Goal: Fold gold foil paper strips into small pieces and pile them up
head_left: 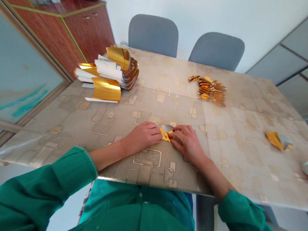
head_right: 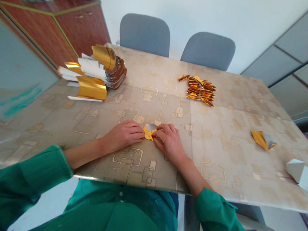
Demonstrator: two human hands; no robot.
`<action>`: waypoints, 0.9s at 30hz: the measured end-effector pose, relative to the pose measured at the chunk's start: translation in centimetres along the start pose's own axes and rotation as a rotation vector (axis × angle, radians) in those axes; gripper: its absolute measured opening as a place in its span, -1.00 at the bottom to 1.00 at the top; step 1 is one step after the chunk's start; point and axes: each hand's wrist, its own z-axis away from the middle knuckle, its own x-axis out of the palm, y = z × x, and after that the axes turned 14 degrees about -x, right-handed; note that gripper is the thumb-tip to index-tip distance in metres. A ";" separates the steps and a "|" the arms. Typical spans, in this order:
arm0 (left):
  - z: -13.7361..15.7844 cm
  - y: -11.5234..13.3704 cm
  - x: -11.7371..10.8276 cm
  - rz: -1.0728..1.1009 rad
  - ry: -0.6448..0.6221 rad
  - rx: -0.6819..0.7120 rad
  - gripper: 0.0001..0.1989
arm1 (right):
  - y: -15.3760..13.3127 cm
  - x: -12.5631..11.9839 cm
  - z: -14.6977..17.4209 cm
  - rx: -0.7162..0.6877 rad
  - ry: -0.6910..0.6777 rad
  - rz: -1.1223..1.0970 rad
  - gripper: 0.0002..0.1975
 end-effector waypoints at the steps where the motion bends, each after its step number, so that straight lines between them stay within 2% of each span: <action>1: -0.3 0.0 0.0 -0.016 -0.007 0.000 -0.79 | 0.5 -0.4 -0.2 -0.075 -0.034 0.005 -0.90; 3: -0.6 -0.1 0.1 -0.045 -0.015 0.011 -0.79 | 1.2 -1.2 -0.7 -0.193 -0.113 0.009 -0.89; 6: -0.5 -0.2 0.1 -0.077 -0.006 0.034 -0.79 | 1.9 -1.8 -1.3 -0.276 -0.169 0.015 -0.87; 15: 0.0 -1.0 0.4 -0.033 0.144 0.040 -0.73 | 2.9 -1.1 -0.6 -0.336 -0.084 -0.004 -0.79; 21: 0.1 -1.1 0.3 0.049 0.136 -0.019 -0.73 | 1.9 -0.3 -1.1 -0.248 -0.070 0.077 -0.77; 27: 0.2 -0.7 0.3 0.076 0.074 -0.053 -0.78 | 1.2 0.5 -0.9 -0.154 0.031 -0.024 -0.76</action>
